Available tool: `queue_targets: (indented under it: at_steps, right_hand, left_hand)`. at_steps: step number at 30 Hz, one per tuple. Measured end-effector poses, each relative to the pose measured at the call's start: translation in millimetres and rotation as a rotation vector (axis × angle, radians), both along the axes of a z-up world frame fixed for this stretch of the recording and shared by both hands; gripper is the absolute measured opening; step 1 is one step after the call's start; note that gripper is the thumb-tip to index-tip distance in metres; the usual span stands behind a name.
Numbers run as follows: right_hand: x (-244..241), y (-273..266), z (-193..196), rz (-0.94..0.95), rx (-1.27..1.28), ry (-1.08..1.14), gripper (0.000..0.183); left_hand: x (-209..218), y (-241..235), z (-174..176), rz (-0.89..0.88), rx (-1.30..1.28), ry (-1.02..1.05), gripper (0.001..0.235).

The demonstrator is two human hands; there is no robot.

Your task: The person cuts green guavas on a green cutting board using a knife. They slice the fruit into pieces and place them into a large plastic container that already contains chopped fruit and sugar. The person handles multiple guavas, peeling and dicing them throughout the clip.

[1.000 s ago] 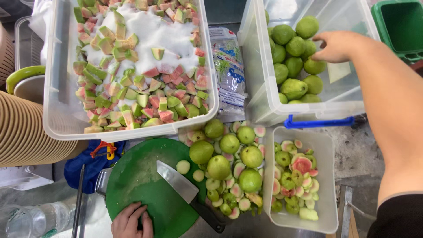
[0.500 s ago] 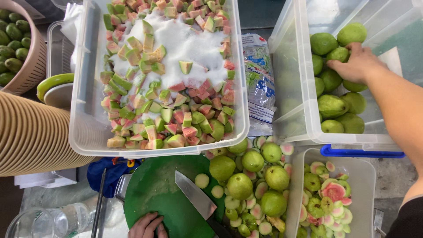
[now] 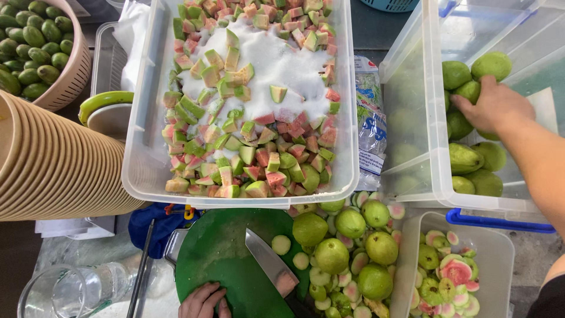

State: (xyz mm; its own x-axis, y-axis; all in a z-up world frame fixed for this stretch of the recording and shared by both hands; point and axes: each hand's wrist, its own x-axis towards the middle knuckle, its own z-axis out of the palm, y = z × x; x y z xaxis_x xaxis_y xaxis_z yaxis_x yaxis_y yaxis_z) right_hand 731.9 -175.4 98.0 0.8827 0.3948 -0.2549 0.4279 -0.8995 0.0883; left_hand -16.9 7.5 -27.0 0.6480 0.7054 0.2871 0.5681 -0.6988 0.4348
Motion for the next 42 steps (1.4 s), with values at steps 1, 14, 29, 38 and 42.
queue_targets:
  at_steps: [1, 14, 29, 38, 42]
  right_hand:
    - [4.9, 0.3, 3.0, 0.036, 0.043, -0.048, 0.083]
    - [-238.2, -51.4, 148.5, 0.107, 1.148, 0.397, 0.053]
    - [-488.0, -26.2, -11.9, 0.07, 0.778, -0.219, 0.059]
    - [-477.3, -33.3, 38.0, 0.224, 1.0, -0.174, 0.045]
    - [-401.0, -64.5, 92.4, 0.424, 1.225, -0.411, 0.033]
  left_hand:
    - [1.9, -0.8, 6.3, -0.002, 0.003, -0.021, 0.016]
    - [43.0, -20.7, 96.4, 0.033, -0.057, -0.075, 0.016]
    - [33.4, -25.2, 94.0, -0.008, -0.037, -0.097, 0.013]
    - [35.6, -24.1, 91.8, 0.017, -0.045, -0.074, 0.013]
    - [36.9, -23.0, 89.9, 0.018, -0.029, -0.069, 0.014]
